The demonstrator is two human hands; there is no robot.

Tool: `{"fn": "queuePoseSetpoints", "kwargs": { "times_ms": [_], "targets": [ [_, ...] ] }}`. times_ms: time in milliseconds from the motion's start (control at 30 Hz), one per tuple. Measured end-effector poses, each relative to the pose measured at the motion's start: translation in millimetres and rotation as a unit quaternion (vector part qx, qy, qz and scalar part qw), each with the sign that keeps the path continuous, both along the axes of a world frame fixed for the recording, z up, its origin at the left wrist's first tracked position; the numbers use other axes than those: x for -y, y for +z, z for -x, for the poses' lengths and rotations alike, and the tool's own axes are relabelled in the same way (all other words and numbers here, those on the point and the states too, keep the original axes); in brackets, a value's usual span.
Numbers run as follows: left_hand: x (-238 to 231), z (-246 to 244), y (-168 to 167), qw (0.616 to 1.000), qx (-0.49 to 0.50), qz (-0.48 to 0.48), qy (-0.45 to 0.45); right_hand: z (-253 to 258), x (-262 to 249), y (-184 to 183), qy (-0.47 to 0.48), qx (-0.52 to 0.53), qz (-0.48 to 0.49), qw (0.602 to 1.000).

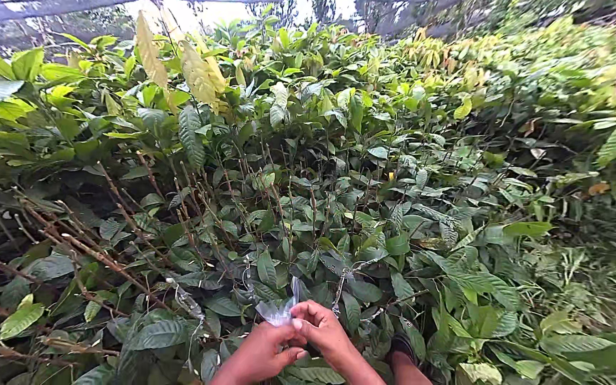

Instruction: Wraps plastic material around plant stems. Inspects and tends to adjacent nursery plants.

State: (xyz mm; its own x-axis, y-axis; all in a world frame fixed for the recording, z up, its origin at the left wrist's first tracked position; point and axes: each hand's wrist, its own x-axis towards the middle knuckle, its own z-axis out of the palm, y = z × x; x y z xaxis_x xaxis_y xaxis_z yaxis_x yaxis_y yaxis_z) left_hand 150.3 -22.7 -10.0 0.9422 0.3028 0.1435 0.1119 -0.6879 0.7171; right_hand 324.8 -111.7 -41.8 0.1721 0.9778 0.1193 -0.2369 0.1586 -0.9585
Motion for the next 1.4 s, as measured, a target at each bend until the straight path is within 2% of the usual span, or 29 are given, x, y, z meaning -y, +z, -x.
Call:
{"fn": "queuePoseSetpoints", "kwargs": {
  "times_ms": [67, 100, 167, 200, 267, 333, 400, 433, 467, 533, 600, 667, 867, 933, 1000, 1067, 1167, 1233, 1333, 1400],
  "targets": [
    [4, -4, -3, 1.000, -0.018, -0.018, 0.001, 0, -2, -1, -0.020, 0.024, 0.021, 0.999],
    [5, -5, -8, 1.000, 0.005, 0.000, 0.000, 0, -2, -2, -0.034, 0.024, 0.027, 0.999],
    [8, -7, -21, 0.983, 0.111, 0.146, 0.034, -2, -2, -2, -0.075, -0.018, 0.022, 0.997],
    [11, -9, -22, 0.952, 0.160, 0.249, 0.080, -4, -2, -1, -0.103, -0.050, 0.015, 0.993],
    [14, -10, -18, 0.858, 0.234, 0.421, 0.178, -12, -4, 1, -0.154, -0.119, 0.004, 0.981],
    [10, -11, -13, 0.773, 0.282, 0.503, 0.264, -22, -4, 4, -0.175, -0.160, 0.006, 0.971],
    [3, -9, -10, 0.733, 0.305, 0.516, 0.322, -27, -2, 5, -0.152, -0.170, 0.018, 0.973],
    [0, -8, -10, 0.737, 0.307, 0.503, 0.332, -28, -1, 7, -0.127, -0.168, 0.025, 0.977],
    [-1, -8, -11, 0.756, 0.302, 0.475, 0.333, -28, 0, 8, -0.097, -0.166, 0.032, 0.981],
    [-2, -9, -15, 0.832, 0.265, 0.383, 0.302, -27, 2, 9, -0.038, -0.160, 0.042, 0.986],
    [0, -14, -16, 0.911, 0.184, 0.281, 0.239, -25, 1, 8, -0.004, -0.149, 0.045, 0.988],
    [4, -22, -16, 0.940, 0.125, 0.249, 0.199, -24, -1, 5, -0.005, -0.142, 0.042, 0.989],
    [10, -48, -26, 0.929, 0.110, 0.239, 0.260, -25, 1, 4, -0.050, -0.075, 0.092, 0.992],
    [11, -49, -28, 0.922, 0.085, 0.300, 0.232, -28, 0, 4, -0.107, -0.108, 0.108, 0.983],
    [6, -49, -36, 0.897, 0.067, 0.386, 0.204, -36, -1, 8, -0.160, -0.177, 0.131, 0.962],
    [-3, -51, -41, 0.876, 0.073, 0.416, 0.233, -42, -1, 13, -0.189, -0.234, 0.146, 0.943],
    [-31, -64, -37, 0.861, 0.139, 0.347, 0.344, -44, 0, 13, -0.203, -0.271, 0.123, 0.933],
    [-53, -73, -27, 0.873, 0.149, 0.257, 0.387, -44, 0, 10, -0.210, -0.271, 0.105, 0.933],
    [-80, -95, -11, 0.898, 0.075, 0.155, 0.406, -45, -1, 11, -0.215, -0.240, 0.098, 0.942],
    [-95, -112, -6, 0.907, 0.026, 0.120, 0.403, -43, 0, 14, -0.214, -0.220, 0.101, 0.946]
  ]
}}
